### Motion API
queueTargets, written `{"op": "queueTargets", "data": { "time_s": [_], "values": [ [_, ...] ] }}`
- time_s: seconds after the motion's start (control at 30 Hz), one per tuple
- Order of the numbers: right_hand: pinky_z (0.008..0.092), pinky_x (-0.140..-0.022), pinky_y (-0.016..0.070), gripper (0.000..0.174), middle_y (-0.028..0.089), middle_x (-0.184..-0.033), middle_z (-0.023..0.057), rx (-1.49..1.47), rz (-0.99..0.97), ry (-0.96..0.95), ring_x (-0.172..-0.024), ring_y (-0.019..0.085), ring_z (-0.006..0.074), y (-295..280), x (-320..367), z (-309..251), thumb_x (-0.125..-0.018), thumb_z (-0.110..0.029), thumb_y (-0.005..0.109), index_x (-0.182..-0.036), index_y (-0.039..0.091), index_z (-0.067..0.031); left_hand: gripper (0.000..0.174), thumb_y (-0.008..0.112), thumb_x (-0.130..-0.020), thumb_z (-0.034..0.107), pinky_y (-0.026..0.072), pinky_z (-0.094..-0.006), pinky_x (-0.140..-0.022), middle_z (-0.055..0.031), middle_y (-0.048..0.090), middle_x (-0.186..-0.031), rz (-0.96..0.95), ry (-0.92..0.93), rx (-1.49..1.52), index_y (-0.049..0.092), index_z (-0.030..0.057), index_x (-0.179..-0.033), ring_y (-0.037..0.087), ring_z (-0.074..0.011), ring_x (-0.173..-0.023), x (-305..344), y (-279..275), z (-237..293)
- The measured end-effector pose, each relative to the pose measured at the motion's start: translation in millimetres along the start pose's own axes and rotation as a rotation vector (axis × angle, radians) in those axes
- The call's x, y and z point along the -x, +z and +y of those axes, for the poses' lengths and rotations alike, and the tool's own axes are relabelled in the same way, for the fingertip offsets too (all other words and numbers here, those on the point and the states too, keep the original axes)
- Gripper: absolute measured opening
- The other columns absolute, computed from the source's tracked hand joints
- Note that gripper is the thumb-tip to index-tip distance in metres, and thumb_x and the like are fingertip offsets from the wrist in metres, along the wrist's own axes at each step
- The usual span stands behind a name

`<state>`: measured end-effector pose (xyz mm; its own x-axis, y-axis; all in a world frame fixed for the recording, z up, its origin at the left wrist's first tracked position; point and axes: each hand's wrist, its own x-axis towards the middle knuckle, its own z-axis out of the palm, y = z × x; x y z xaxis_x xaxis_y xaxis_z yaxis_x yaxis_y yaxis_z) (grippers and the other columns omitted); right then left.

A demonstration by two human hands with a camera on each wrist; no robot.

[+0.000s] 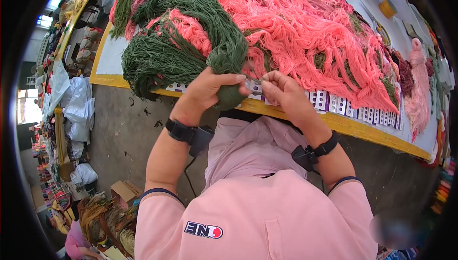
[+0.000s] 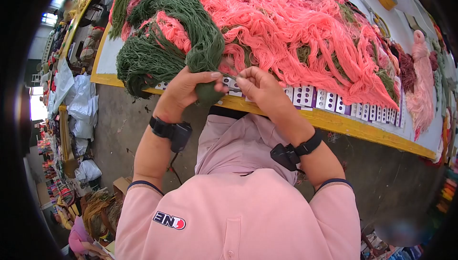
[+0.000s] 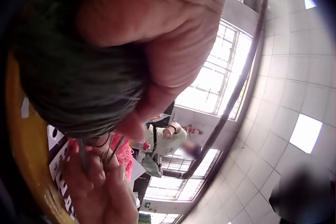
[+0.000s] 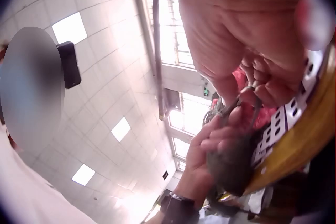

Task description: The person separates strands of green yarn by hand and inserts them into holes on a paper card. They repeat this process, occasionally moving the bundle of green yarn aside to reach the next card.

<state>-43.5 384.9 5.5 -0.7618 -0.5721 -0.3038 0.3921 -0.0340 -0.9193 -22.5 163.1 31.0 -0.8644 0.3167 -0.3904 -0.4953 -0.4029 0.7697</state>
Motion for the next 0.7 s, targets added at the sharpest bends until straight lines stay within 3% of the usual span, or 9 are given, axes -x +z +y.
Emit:
{"op": "queueTargets", "data": {
  "time_s": [0.1,0.23,0.37,0.4,0.43,0.47,0.53,0.63,0.7],
  "values": [
    [0.0177,-0.062,0.0375,0.013,0.053,-0.080,-0.0044,0.512,-0.001,-0.042,-0.070,0.046,0.0024,-13,16,-19,-0.098,-0.020,0.057,-0.097,0.060,-0.0064,0.029,0.064,-0.088,0.007,0.0501,-0.0255,-0.060,-0.0017,0.054,-0.076,-0.112,-0.020,0.042,0.056,-0.0065,-0.112,0.051,-0.0088,-0.057,19,-27,14],
    [0.0289,-0.084,0.0455,0.015,0.061,-0.100,0.0065,-0.097,0.130,-0.295,-0.094,0.057,0.0137,-49,36,-34,-0.097,-0.016,0.056,-0.096,0.061,-0.0020,0.029,0.057,-0.094,0.010,0.0423,-0.0214,-0.055,0.0038,0.039,-0.070,-0.255,0.411,0.631,0.054,-0.0088,-0.115,0.035,-0.0044,-0.050,28,-73,58],
    [0.0454,-0.101,0.0423,0.014,0.058,-0.125,0.0201,-1.001,0.118,-0.635,-0.114,0.057,0.0277,-127,62,-60,-0.094,-0.006,0.051,-0.097,0.062,0.0027,0.040,0.059,-0.091,0.004,0.0478,-0.0273,-0.075,0.0003,0.042,-0.073,0.014,0.703,0.757,0.047,-0.0140,-0.124,0.047,-0.0101,-0.064,47,-164,128],
    [0.0464,-0.100,0.0424,0.013,0.060,-0.122,0.0207,-1.145,0.187,-0.668,-0.112,0.058,0.0284,-172,78,-62,-0.093,-0.003,0.050,-0.094,0.062,0.0028,0.040,0.059,-0.090,0.004,0.0481,-0.0283,-0.076,-0.0011,0.045,-0.076,0.161,0.789,0.700,0.047,-0.0142,-0.124,0.049,-0.0118,-0.066,53,-194,145],
    [0.0404,-0.092,0.0466,0.007,0.060,-0.091,0.0142,-1.133,0.259,-0.682,-0.089,0.060,0.0241,-209,104,-74,-0.089,0.002,0.051,-0.088,0.057,0.0018,0.041,0.060,-0.090,0.004,0.0484,-0.0293,-0.077,-0.0025,0.048,-0.078,0.302,0.872,0.637,0.047,-0.0143,-0.124,0.051,-0.0134,-0.068,58,-224,163],
    [0.0331,-0.079,0.0442,0.012,0.049,-0.071,0.0064,-1.047,0.139,-0.749,-0.069,0.049,0.0189,-279,138,-72,-0.087,0.004,0.050,-0.077,0.051,-0.0039,0.039,0.059,-0.090,0.003,0.0483,-0.0299,-0.077,-0.0035,0.051,-0.081,0.287,0.917,0.591,0.048,-0.0131,-0.123,0.052,-0.0139,-0.070,68,-256,179],
    [0.0287,-0.069,0.0403,0.017,0.042,-0.067,0.0027,-0.048,1.103,-0.739,-0.064,0.043,0.0155,-378,193,-70,-0.086,0.000,0.052,-0.071,0.048,-0.0068,0.031,0.056,-0.090,0.002,0.0483,-0.0309,-0.077,-0.0044,0.055,-0.084,0.292,0.995,0.474,0.052,-0.0093,-0.119,0.053,-0.0141,-0.074,85,-276,196],
    [0.0289,-0.074,0.0471,0.019,0.050,-0.071,0.0041,0.468,1.471,-0.751,-0.071,0.052,0.0161,-316,194,-114,-0.089,-0.005,0.053,-0.070,0.054,-0.0054,0.028,0.057,-0.091,0.006,0.0478,-0.0287,-0.072,-0.0028,0.056,-0.082,-0.032,0.744,0.074,0.054,-0.0056,-0.117,0.053,-0.0119,-0.071,56,-223,179],
    [0.0323,-0.083,0.0481,0.012,0.059,-0.093,0.0078,1.277,1.437,-0.679,-0.091,0.058,0.0211,-278,142,-78,-0.091,-0.004,0.049,-0.090,0.061,-0.0043,0.016,0.060,-0.091,0.012,0.0462,-0.0246,-0.066,-0.0018,0.058,-0.077,0.342,0.513,-0.110,0.061,-0.0011,-0.101,0.053,-0.0091,-0.064,24,-128,119]
  ]
}}
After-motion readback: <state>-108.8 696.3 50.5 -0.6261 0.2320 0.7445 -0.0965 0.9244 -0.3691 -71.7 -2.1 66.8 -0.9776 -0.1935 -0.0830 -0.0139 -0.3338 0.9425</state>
